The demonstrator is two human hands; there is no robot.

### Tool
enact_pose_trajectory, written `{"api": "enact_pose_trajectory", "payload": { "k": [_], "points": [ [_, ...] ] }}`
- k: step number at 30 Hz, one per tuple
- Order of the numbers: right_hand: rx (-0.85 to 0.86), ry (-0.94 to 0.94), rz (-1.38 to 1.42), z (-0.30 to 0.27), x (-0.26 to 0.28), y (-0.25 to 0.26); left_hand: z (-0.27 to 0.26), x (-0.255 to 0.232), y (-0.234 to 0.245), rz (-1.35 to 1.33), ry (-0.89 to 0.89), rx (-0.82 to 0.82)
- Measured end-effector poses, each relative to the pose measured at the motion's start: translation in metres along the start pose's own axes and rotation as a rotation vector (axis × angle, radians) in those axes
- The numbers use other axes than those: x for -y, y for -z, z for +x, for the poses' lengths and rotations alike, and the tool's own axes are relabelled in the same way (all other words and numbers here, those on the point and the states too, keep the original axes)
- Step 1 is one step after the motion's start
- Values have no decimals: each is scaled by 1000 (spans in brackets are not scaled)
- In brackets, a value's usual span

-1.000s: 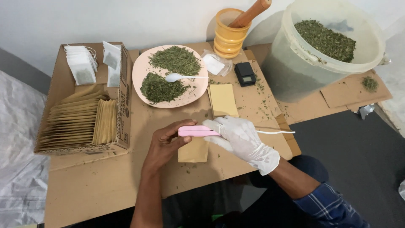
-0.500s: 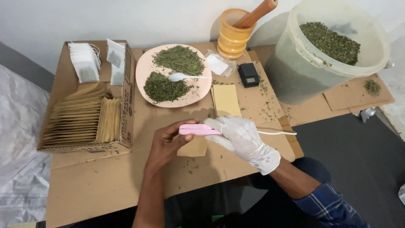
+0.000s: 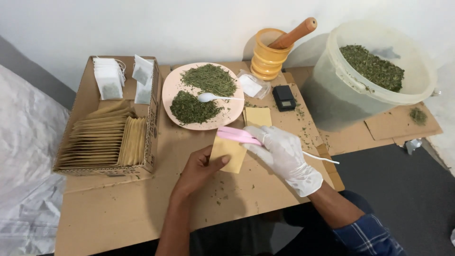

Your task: Folding and sealing individual tea bags using a handheld heat sealer.

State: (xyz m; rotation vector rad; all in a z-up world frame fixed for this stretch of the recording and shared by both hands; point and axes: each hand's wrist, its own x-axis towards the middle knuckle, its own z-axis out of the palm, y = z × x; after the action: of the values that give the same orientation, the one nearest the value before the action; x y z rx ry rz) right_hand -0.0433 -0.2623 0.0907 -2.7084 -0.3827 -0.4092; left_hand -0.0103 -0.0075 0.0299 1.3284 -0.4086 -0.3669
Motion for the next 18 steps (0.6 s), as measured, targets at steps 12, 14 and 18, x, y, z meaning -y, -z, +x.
{"api": "enact_pose_trajectory", "payload": {
  "k": [12, 14, 18],
  "points": [
    [-71, -79, -12, 3, -12, -13, 3, 22, 10, -7, 151, 34],
    [-100, -70, -12, 5, -11, -12, 2, 20, 11, -24, 135, 48],
    [-129, -44, -21, 4, -13, -12, -2, 15, 10, -35, 135, 51]
  ]
}}
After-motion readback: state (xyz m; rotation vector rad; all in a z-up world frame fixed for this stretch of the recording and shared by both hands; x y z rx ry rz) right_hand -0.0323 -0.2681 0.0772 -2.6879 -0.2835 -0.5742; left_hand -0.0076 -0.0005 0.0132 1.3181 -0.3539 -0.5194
